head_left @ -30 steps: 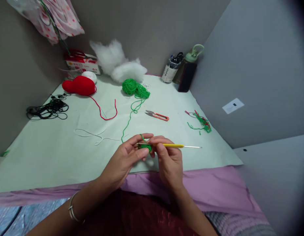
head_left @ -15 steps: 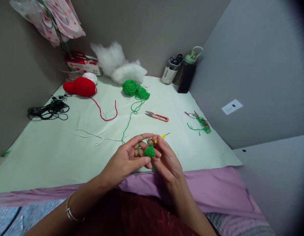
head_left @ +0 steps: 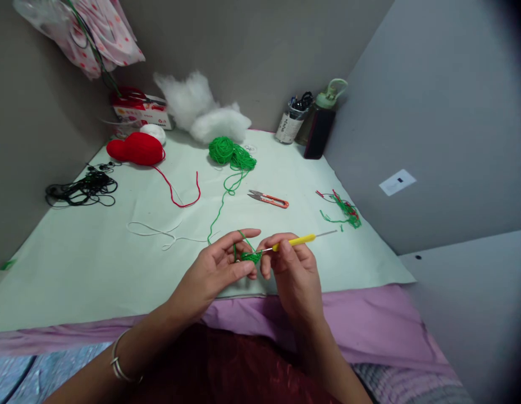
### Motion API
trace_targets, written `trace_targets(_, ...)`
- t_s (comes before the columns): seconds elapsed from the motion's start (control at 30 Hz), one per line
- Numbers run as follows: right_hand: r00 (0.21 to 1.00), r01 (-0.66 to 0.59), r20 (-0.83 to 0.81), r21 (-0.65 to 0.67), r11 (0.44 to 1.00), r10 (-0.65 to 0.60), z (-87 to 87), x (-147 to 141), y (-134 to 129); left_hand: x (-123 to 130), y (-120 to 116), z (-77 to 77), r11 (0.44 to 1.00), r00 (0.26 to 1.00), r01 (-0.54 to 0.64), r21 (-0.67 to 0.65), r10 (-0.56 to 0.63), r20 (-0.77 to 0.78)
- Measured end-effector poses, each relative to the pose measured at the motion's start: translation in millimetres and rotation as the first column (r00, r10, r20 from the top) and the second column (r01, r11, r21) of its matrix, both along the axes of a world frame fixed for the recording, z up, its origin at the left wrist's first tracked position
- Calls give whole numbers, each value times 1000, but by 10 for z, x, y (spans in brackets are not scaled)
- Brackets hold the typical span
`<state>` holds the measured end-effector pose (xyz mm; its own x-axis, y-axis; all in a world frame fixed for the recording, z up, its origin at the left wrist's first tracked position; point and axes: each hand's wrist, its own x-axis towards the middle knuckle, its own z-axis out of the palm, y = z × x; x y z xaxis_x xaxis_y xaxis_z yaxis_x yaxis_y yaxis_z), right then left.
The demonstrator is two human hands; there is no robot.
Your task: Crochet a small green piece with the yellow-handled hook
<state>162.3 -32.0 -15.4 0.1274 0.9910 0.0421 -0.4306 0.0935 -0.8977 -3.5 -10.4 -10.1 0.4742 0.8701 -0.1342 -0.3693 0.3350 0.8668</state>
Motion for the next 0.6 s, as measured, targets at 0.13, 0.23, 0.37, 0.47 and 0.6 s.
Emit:
trace_targets(0.13,1000,13,-7,17,1000,-13,8,7,9,-23,10,1,1000,997,-20,23,22,-77)
trace_targets(0.23,999,-6,-38,32,999,7,13,8,12,-20,-19,13,991,982,-62,115,82,-171)
trace_targets(0.37,999,-34,-37,115,993,38,35,20,-12,1,-111,13,908,936,-142,393,253,-244)
trace_targets(0.47,999,-54,11,214,975,53,53,44,-55,3,-157,-3,811,917,-156,564,332,-223)
trace_targets(0.6,996,-76,62,308,948,60,54,90,-116,-17,-163,-11,721,905,-166,673,382,-186)
